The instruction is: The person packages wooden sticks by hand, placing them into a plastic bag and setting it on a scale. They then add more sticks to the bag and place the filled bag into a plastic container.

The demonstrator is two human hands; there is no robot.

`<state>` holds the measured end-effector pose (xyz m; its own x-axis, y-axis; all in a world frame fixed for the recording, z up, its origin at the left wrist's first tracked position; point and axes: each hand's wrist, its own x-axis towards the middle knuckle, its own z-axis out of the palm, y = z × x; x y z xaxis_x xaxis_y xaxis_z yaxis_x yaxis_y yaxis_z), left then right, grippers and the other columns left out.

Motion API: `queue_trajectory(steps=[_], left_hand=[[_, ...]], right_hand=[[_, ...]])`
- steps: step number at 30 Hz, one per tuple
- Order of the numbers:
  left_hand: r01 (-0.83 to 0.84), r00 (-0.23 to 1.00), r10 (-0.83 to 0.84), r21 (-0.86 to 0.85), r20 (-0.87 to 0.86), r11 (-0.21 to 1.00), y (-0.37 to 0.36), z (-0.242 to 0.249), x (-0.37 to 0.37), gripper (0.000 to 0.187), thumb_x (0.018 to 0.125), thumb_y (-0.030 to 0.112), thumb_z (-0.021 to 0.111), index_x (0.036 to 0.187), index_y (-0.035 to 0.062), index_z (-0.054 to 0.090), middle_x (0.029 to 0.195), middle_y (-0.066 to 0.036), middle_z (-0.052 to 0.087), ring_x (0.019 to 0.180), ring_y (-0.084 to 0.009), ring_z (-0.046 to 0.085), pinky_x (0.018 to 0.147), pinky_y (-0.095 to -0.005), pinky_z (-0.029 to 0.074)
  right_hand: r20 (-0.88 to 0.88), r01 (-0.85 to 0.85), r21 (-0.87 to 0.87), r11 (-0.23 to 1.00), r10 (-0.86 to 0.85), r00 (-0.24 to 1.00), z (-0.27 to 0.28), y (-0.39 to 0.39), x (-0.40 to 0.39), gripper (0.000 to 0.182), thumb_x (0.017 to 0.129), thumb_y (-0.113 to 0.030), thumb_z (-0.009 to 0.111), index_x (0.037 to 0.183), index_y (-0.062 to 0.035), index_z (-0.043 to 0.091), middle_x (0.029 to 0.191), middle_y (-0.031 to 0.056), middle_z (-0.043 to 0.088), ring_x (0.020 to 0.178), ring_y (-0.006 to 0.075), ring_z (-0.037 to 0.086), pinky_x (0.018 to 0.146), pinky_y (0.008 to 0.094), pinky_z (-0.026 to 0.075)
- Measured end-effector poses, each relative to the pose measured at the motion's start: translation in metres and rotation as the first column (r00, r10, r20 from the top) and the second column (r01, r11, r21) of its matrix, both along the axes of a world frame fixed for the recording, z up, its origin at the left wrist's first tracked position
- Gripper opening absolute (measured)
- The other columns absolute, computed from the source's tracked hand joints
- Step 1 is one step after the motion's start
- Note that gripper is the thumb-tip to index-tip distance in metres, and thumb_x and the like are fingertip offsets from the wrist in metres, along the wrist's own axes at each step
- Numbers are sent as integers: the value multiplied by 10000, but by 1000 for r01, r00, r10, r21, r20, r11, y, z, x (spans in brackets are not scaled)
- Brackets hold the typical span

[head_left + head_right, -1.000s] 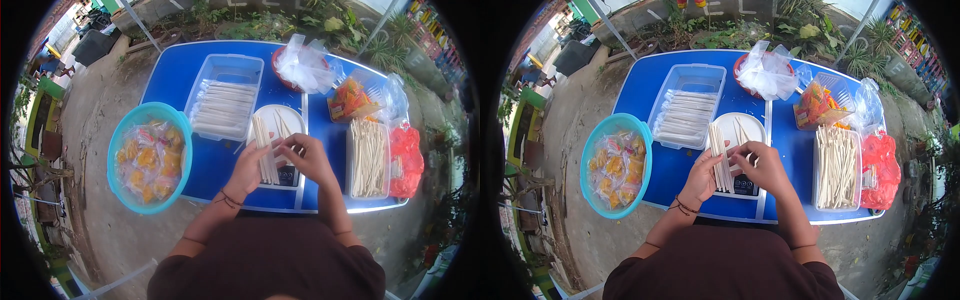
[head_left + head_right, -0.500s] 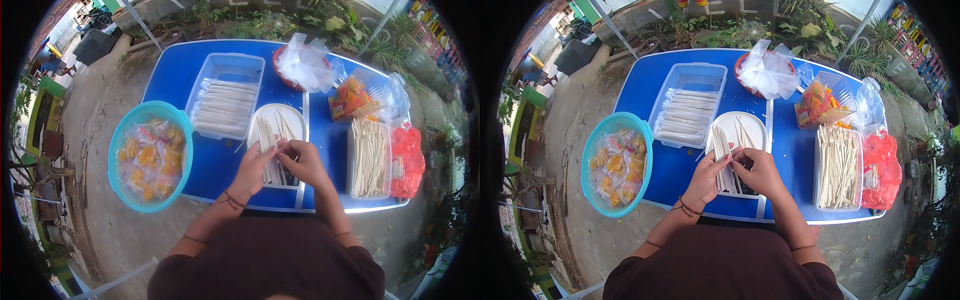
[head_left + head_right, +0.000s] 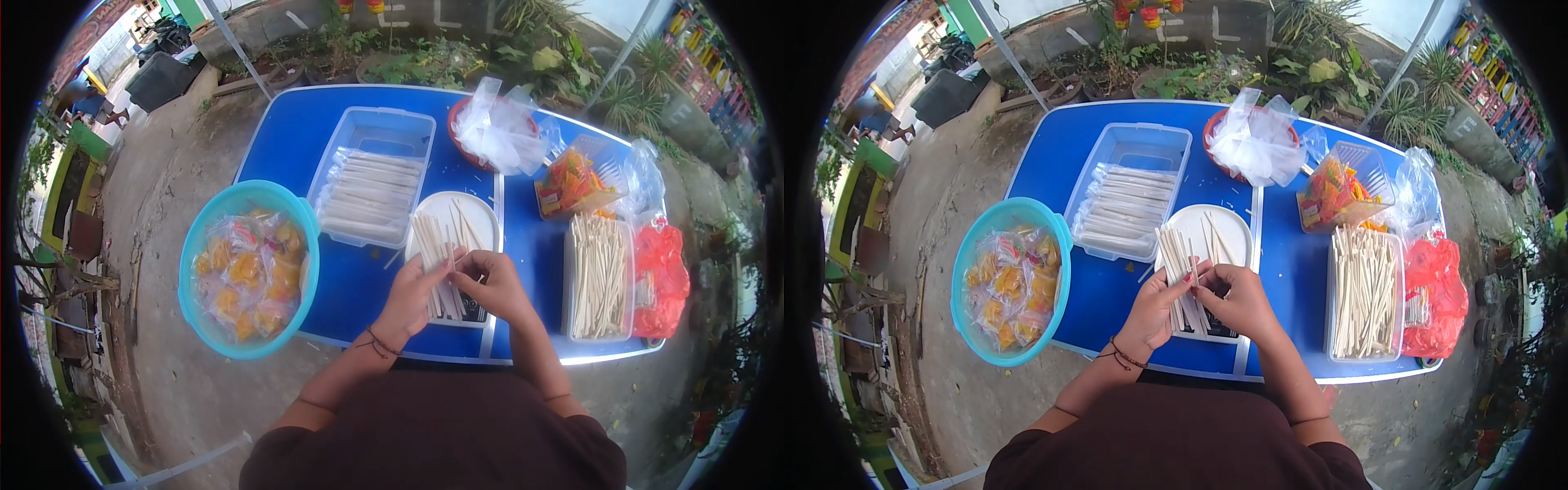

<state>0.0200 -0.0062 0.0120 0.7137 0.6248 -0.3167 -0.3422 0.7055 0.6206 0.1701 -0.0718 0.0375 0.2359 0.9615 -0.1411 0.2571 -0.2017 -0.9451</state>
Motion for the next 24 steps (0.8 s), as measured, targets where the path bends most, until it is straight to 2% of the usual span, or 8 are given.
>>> queue_trajectory(steps=[6,9,12,15,21,24], left_hand=[[-7,1000,8,41,-10,999,1,2,-1,300,981,107,549,1265,13,532,1260,-132,613,1110,-192,611,938,-354,521],[-12,999,15,71,-45,997,1,0,-2,263,974,104,566,1229,41,554,1180,-99,641,1049,-174,628,877,-355,544],[-42,998,43,28,-55,999,-2,3,-2,309,951,135,618,1215,-9,548,1105,-83,630,1010,-154,616,837,-316,529],[-44,989,46,19,-140,999,-2,1,-2,219,955,111,606,1167,67,575,1057,-57,654,974,-147,636,820,-345,551],[-41,992,48,56,-118,998,-3,-4,-3,217,955,117,606,1164,64,576,1063,-70,654,953,-139,639,799,-335,561],[-17,993,23,54,-116,998,-4,-2,-4,219,956,118,602,1165,58,574,1063,-74,653,957,-145,642,802,-344,573]], right_hand=[[-27,6,-10,1000,-6,1000,6,2,2,144,822,-94,709,811,40,658,703,51,666,621,58,587,569,239,472],[-81,27,-4,1000,-28,996,6,1,2,141,833,-88,701,811,39,647,713,45,664,620,48,579,561,226,465],[-137,49,23,999,-45,989,-2,-1,4,141,837,-86,699,808,39,641,721,42,665,624,45,581,556,219,462],[-140,36,0,999,-36,990,-4,-2,4,146,840,-90,706,815,41,645,726,42,668,630,47,588,558,218,464],[-125,13,-41,999,-18,992,-3,-4,4,150,854,-104,713,831,32,655,745,44,676,641,53,596,569,213,465],[-214,7,-14,1000,-10,977,-3,-5,4,145,856,-108,712,827,23,656,733,32,666,644,51,588,587,214,464]])
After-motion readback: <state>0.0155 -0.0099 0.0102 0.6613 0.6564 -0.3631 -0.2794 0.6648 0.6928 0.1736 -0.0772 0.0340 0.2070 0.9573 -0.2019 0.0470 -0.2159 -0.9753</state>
